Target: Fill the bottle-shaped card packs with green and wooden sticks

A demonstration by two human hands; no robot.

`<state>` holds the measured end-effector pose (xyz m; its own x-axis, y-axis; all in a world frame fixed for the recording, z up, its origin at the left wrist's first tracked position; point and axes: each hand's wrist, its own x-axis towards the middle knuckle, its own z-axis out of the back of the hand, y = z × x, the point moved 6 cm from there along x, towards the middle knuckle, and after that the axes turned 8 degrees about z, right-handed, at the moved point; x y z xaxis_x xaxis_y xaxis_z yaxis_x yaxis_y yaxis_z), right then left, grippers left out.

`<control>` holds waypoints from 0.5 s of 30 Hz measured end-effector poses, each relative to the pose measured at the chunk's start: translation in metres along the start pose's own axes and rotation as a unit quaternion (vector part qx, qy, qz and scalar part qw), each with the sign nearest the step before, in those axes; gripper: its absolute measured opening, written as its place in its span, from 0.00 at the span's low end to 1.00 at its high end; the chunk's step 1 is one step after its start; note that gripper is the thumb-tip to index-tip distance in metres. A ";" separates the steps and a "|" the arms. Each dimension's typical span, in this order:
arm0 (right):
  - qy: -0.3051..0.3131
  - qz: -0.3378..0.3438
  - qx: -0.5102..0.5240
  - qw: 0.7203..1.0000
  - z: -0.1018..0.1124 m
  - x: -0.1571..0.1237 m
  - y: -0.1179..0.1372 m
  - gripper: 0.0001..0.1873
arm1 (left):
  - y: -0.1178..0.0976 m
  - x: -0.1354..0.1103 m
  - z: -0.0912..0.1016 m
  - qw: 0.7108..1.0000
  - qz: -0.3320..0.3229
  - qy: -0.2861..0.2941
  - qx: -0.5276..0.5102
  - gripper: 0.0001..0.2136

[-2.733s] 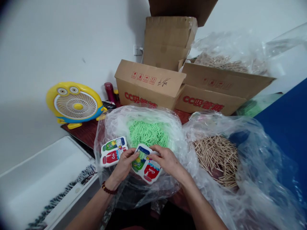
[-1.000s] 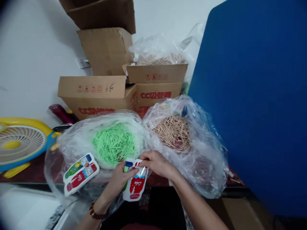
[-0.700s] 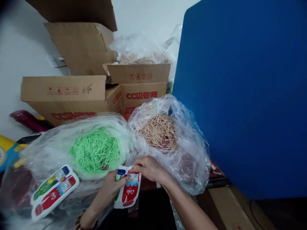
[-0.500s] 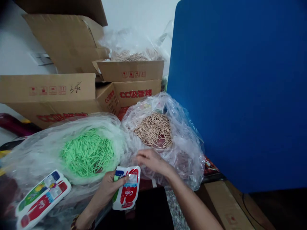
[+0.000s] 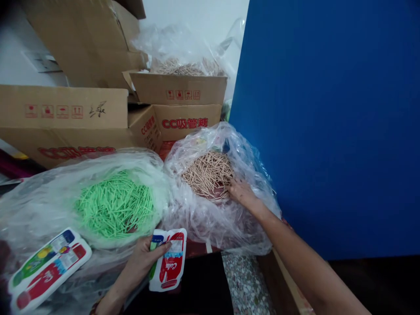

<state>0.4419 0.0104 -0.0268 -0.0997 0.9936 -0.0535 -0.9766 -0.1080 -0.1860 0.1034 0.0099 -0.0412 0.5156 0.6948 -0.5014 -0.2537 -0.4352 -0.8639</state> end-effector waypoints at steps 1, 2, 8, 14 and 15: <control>0.002 0.005 0.000 1.000 -0.003 0.002 0.001 0.12 | -0.001 -0.001 0.000 1.000 -0.001 0.000 0.000 0.13; 0.000 0.006 0.003 1.000 -0.004 0.004 0.001 0.12 | -0.002 -0.001 0.000 1.000 -0.002 -0.001 -0.002 0.13; -0.015 0.019 0.060 0.998 -0.013 0.005 -0.006 0.09 | 0.002 -0.001 0.002 1.000 -0.003 -0.001 -0.002 0.12; -0.039 -0.004 0.188 0.981 -0.012 0.004 -0.023 0.09 | 0.011 0.002 0.006 1.000 0.004 0.006 -0.008 0.12; -0.044 -0.010 0.214 0.976 -0.011 0.004 -0.025 0.09 | 0.012 0.002 0.007 1.000 0.006 0.003 -0.012 0.12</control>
<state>0.4679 0.0170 -0.0334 -0.0767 0.9965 0.0336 -0.9668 -0.0826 0.2417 0.0956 0.0100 -0.0527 0.5178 0.6855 -0.5118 -0.2406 -0.4574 -0.8561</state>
